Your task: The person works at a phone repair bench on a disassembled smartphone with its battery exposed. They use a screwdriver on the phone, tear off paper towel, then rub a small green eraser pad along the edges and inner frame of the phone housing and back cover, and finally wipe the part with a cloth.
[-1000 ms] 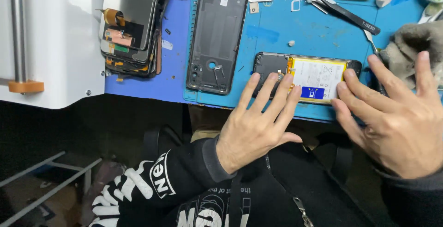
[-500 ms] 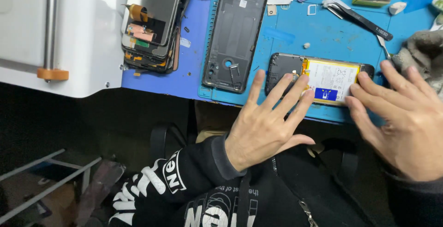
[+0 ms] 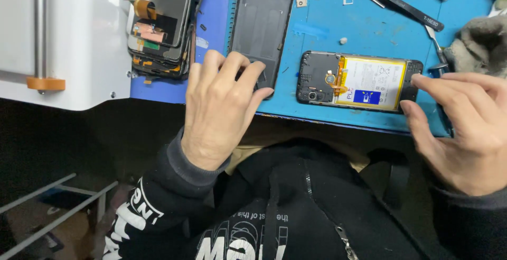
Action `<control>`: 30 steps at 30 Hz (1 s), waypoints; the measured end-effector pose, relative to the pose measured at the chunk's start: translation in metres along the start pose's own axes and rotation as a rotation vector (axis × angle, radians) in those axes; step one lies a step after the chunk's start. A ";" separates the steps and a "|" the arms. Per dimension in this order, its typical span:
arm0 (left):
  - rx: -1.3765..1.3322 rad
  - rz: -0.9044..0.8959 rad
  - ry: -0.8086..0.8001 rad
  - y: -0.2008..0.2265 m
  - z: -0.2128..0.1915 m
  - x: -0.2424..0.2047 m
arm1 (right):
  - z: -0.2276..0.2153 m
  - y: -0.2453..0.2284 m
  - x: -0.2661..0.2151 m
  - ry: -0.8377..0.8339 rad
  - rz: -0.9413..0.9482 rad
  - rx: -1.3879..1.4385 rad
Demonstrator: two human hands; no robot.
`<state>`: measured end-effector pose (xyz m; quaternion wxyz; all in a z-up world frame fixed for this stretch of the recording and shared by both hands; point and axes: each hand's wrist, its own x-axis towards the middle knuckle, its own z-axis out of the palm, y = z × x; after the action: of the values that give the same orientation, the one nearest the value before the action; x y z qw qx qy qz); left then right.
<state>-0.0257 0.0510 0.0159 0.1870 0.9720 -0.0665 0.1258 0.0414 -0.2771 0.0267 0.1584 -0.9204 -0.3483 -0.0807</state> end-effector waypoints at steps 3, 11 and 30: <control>-0.040 -0.047 -0.040 -0.002 0.000 0.005 | 0.000 0.001 -0.001 -0.010 -0.001 -0.011; -0.139 -0.068 -0.101 -0.004 -0.013 0.022 | -0.001 0.007 -0.002 0.002 0.011 -0.005; 0.032 0.078 0.155 0.075 0.079 0.086 | -0.003 -0.022 0.013 0.060 -0.005 0.062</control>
<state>0.0607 -0.0552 -0.0062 0.1711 0.9588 -0.0878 0.2089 0.0370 -0.2548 0.0384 0.1971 -0.9113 -0.3480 -0.0976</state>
